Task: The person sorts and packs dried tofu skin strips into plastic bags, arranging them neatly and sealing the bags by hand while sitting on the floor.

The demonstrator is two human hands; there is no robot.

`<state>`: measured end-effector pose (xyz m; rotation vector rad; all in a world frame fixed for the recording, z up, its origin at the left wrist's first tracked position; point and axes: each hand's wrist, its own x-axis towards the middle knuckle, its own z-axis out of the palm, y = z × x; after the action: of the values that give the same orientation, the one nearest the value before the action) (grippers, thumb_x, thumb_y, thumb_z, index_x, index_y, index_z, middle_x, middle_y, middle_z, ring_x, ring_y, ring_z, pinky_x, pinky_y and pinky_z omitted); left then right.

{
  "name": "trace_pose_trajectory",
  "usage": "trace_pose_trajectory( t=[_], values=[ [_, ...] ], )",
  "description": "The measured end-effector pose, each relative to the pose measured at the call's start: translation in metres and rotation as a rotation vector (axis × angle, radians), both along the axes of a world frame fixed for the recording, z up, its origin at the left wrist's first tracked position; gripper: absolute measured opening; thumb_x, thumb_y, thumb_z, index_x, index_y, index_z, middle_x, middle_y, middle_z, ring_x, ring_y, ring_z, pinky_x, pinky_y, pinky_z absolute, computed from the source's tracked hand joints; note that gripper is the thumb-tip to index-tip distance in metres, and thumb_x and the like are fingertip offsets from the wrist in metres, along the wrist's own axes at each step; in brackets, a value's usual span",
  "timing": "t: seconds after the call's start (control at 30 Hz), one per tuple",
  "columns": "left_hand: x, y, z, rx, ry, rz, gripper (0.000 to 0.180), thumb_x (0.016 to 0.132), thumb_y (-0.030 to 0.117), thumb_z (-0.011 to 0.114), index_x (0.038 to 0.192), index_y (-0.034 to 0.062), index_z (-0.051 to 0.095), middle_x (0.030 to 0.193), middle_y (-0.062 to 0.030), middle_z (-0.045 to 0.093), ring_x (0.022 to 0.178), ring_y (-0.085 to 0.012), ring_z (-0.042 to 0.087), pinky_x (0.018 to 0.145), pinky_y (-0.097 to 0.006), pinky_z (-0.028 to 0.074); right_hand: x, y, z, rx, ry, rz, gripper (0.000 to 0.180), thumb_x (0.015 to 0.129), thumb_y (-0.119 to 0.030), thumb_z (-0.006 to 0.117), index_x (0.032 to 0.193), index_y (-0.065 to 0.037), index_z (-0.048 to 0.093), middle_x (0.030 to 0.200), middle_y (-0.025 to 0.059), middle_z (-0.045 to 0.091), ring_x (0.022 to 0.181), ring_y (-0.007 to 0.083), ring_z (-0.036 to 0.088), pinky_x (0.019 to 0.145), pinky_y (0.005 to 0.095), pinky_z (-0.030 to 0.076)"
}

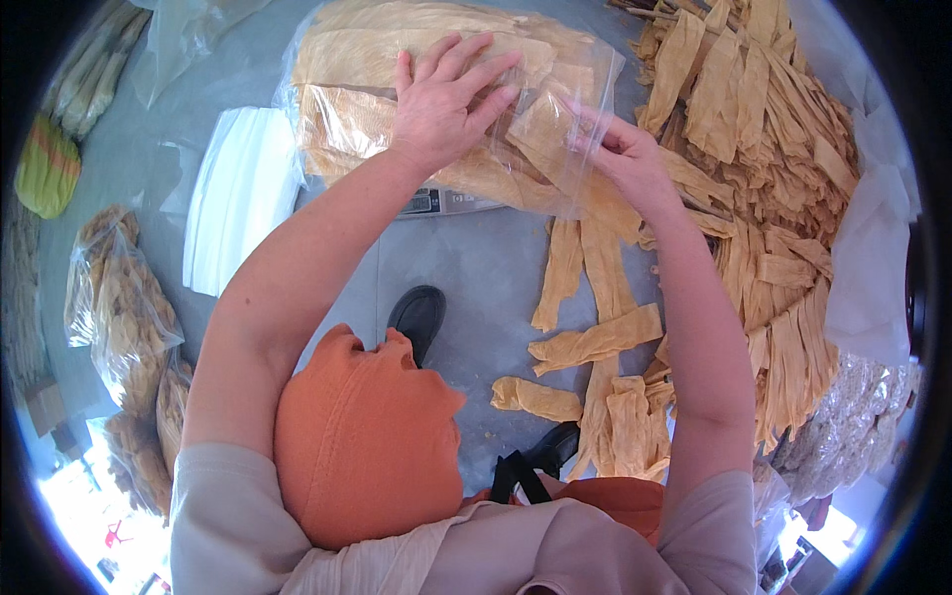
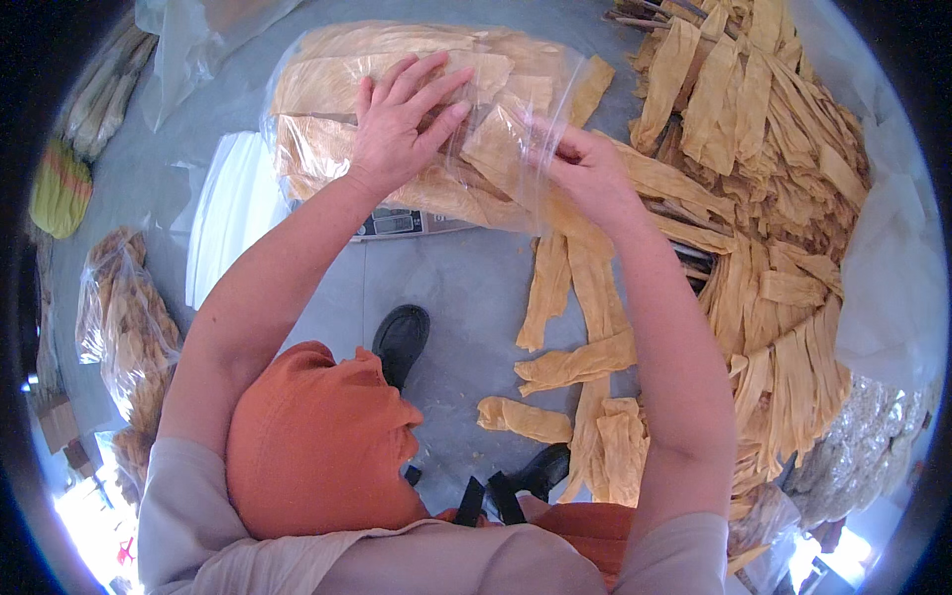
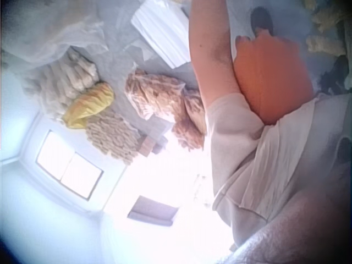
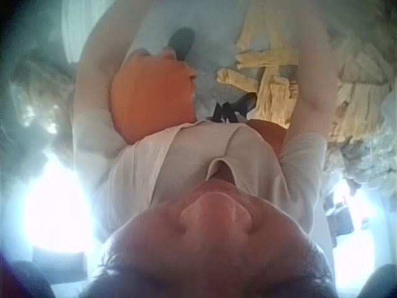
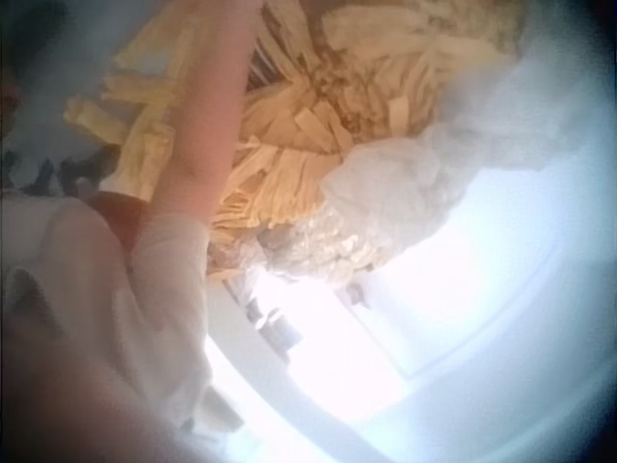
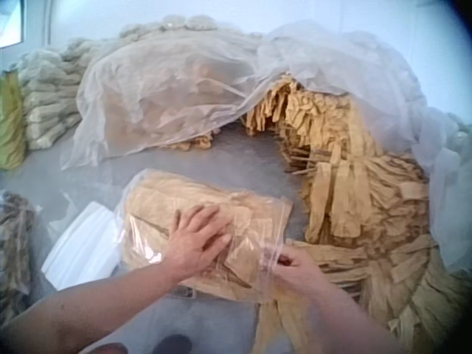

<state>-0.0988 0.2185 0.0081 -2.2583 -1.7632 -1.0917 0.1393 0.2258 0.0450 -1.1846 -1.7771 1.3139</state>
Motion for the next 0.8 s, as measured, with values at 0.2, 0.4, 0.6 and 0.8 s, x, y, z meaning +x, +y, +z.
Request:
trace_pose_trajectory(
  t=[0.2,0.4,0.6,0.8],
  values=[
    [0.0,-0.006,0.006,0.013,0.087,-0.032,0.047,0.088,0.056,0.053,0.13,0.0351,0.056,0.142,0.0011,0.044,0.136,-0.0268,0.033,0.108,-0.061,0.014,-0.022,0.02,0.021,-0.032,-0.281,0.184,0.031,0.088,-0.019,0.065,0.117,-0.011,0.067,0.095,0.0009,0.069,0.086,0.0075,0.059,0.078,0.0265,0.048],
    [0.019,-0.002,0.014,0.054,-0.007,-0.108,0.033,0.085,0.045,0.063,0.115,0.0316,0.067,0.132,0.0027,0.053,0.131,-0.026,0.04,0.104,-0.06,0.02,-0.02,0.026,0.02,-0.043,-0.204,0.218,0.029,0.088,-0.016,0.064,0.116,-0.01,0.066,0.097,0.0015,0.068,0.086,0.0082,0.059,0.079,0.0262,0.047],
    [0.027,0.001,0.013,0.152,-0.111,-0.131,0.013,0.08,0.029,0.07,0.091,0.0216,0.072,0.11,0.0059,0.063,0.111,-0.0206,0.052,0.096,-0.05,0.03,0.002,-0.002,0.02,-0.093,-0.091,-0.012,0.032,0.086,-0.014,0.067,0.117,-0.007,0.065,0.098,-0.0006,0.066,0.089,0.0073,0.058,0.081,0.0232,0.046],
    [0.033,0.006,0.018,0.197,-0.122,-0.15,0.009,0.081,0.023,0.067,0.085,0.0149,0.067,0.099,0.0042,0.064,0.101,-0.0218,0.055,0.093,-0.042,0.035,0.06,-0.024,0.008,-0.119,-0.226,-0.054,0.031,0.085,-0.012,0.069,0.113,0.0,0.064,0.095,0.0003,0.065,0.086,0.0072,0.057,0.078,0.0231,0.046]
  ],
)
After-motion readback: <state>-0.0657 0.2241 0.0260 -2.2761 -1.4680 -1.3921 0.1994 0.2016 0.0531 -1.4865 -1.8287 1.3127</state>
